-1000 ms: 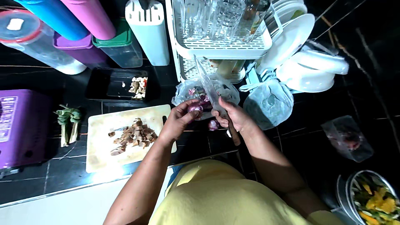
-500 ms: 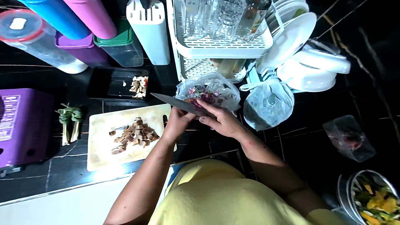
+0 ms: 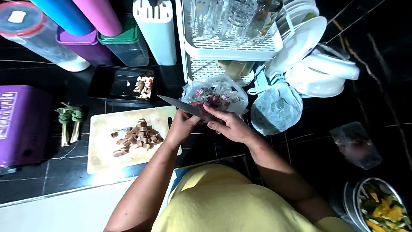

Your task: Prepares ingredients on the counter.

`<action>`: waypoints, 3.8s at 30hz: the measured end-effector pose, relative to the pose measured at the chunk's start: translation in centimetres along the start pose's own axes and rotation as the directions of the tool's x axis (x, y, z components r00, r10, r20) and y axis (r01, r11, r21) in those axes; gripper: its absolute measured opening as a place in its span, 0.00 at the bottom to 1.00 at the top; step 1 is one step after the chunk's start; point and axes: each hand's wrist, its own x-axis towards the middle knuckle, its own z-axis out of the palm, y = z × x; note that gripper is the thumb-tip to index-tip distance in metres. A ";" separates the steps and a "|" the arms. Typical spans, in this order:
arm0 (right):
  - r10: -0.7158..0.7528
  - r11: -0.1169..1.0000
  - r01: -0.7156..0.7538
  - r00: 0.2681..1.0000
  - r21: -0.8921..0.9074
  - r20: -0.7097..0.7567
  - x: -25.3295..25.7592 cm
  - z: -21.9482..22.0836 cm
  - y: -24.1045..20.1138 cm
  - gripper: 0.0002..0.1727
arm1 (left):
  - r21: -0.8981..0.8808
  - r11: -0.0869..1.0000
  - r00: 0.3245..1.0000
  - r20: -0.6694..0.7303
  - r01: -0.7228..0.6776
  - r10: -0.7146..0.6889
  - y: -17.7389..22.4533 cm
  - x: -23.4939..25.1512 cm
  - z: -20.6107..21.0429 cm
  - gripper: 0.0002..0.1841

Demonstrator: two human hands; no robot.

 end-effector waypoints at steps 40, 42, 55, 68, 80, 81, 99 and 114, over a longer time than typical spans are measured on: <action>-0.091 0.980 0.075 0.993 -0.182 -0.081 -0.1 0.5 0.8 0.34 | 0.110 0.994 0.999 0.023 0.024 -0.026 0.2 0.0 -0.4 0.26; -0.101 0.980 0.082 0.990 -0.183 -0.097 0.0 0.6 1.0 0.32 | 0.103 0.994 0.999 0.034 0.031 -0.035 0.3 0.0 -0.4 0.24; 0.329 0.938 -0.344 0.926 -0.050 -0.187 2.4 -2.6 4.2 0.33 | -0.095 0.983 0.988 0.017 0.155 -0.154 -0.1 0.1 -0.6 0.24; -0.107 0.979 0.089 0.990 -0.182 -0.092 1.0 0.5 1.5 0.30 | 0.015 0.999 0.999 0.001 0.045 -0.045 -0.4 0.1 -0.1 0.11; 0.279 0.955 -0.293 0.941 -0.047 -0.190 2.0 -2.5 3.5 0.32 | -0.035 0.990 0.991 0.035 0.134 -0.132 -0.5 0.2 -0.2 0.21; 0.230 0.970 -0.240 0.960 -0.043 -0.161 1.7 -2.2 2.9 0.33 | -0.026 0.990 0.991 0.014 0.136 -0.136 -0.5 0.2 -0.2 0.18; 0.145 0.821 -0.181 0.983 0.542 0.109 0.7 -0.9 1.2 0.14 | 0.096 0.995 0.997 0.081 0.010 -0.018 -0.5 0.3 -0.9 0.19; 0.071 0.997 -0.072 0.997 -0.034 -0.033 1.8 -2.7 1.3 0.34 | 0.128 0.992 1.000 0.014 0.005 -0.007 -1.2 0.3 -0.8 0.17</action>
